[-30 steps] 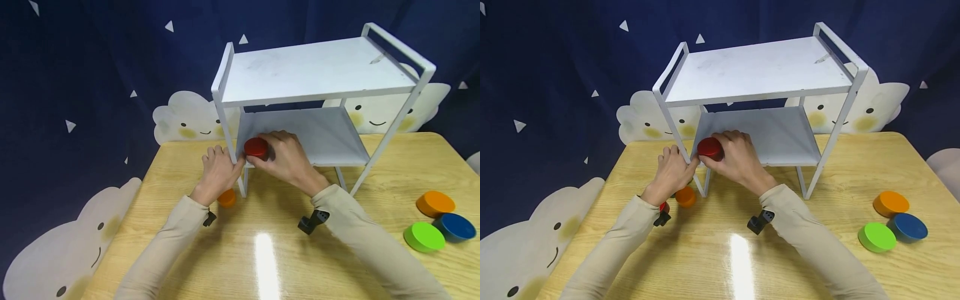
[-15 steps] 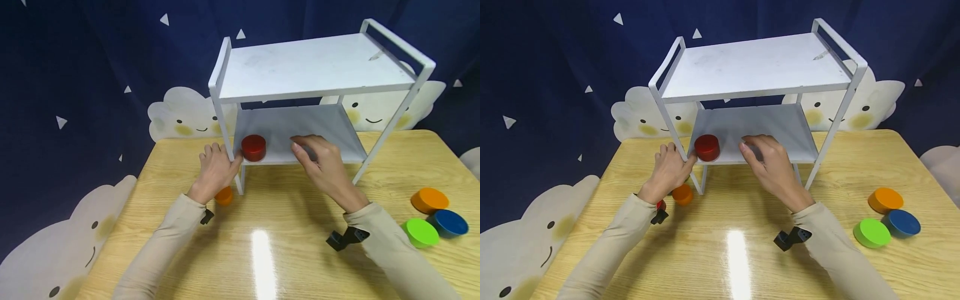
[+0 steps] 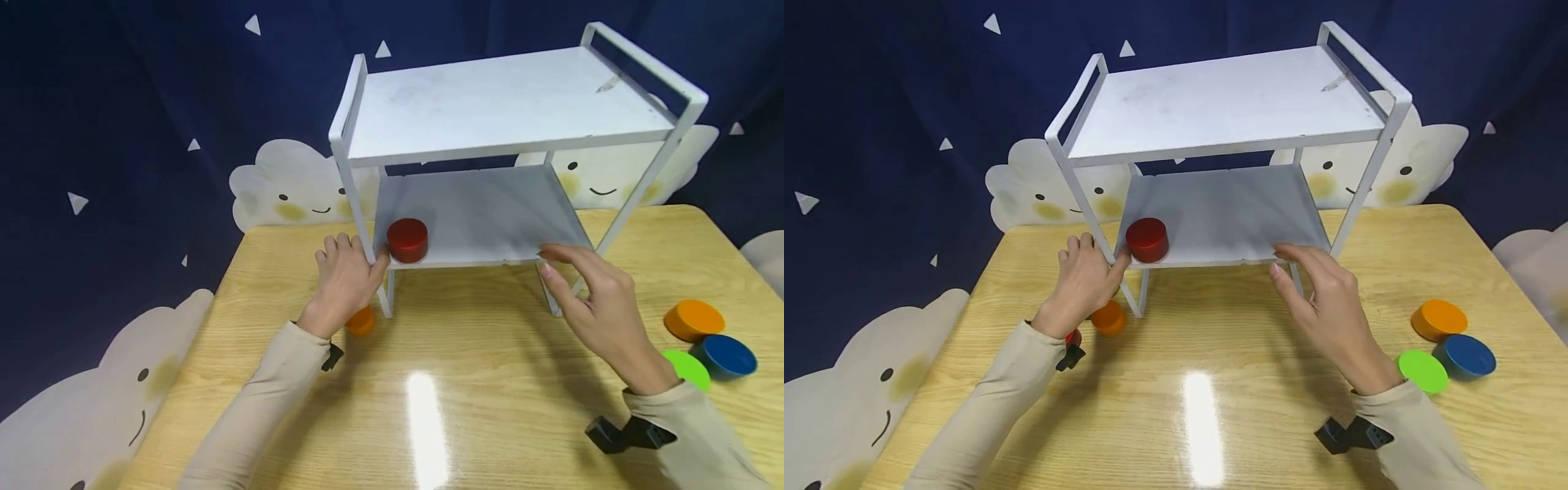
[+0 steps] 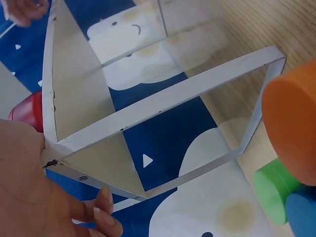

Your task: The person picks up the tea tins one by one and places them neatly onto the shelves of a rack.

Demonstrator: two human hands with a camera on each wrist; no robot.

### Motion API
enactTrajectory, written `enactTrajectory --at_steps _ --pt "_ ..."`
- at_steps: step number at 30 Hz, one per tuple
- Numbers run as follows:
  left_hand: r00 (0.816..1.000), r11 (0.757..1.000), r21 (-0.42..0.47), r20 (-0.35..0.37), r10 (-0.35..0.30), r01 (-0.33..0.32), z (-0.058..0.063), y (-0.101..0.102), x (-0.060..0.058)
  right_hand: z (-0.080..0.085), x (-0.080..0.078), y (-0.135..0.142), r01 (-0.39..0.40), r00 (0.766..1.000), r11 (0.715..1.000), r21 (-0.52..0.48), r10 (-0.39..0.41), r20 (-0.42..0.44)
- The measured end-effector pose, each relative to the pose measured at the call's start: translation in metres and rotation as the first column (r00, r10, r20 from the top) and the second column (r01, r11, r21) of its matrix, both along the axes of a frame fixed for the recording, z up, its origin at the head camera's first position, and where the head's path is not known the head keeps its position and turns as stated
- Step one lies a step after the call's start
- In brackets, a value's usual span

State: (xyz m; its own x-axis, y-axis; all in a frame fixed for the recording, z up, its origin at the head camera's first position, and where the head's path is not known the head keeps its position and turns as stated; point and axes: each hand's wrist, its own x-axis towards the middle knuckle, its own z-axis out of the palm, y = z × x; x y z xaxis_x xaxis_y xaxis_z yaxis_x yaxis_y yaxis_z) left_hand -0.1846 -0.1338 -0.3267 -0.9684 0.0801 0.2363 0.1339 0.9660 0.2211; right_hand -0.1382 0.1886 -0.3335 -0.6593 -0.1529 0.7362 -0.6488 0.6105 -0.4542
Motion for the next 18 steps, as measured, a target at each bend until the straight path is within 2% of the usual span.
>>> enactTrajectory --at_steps 6,10,14,18 --pt "1.0 1.0 0.013 -0.001 -0.013 0.013 0.0 0.002 -0.003 -0.024 0.025 0.035 0.119 0.993 0.992 -0.04 -0.118 0.028" --pt "1.0 1.0 0.028 0.012 -0.014 0.014 -0.002 0.003 -0.005 -0.044 0.04 0.061 0.227 0.97 0.974 -0.005 -0.225 0.095" --pt "1.0 1.0 0.028 0.025 0.0 0.0 -0.004 0.002 -0.004 -0.064 0.051 0.079 0.337 0.917 0.938 0.08 -0.346 0.199" --pt "0.999 1.0 0.019 0.044 0.004 -0.005 -0.006 0.001 -0.003 -0.078 0.058 0.092 0.398 0.853 0.897 0.193 -0.439 0.282"
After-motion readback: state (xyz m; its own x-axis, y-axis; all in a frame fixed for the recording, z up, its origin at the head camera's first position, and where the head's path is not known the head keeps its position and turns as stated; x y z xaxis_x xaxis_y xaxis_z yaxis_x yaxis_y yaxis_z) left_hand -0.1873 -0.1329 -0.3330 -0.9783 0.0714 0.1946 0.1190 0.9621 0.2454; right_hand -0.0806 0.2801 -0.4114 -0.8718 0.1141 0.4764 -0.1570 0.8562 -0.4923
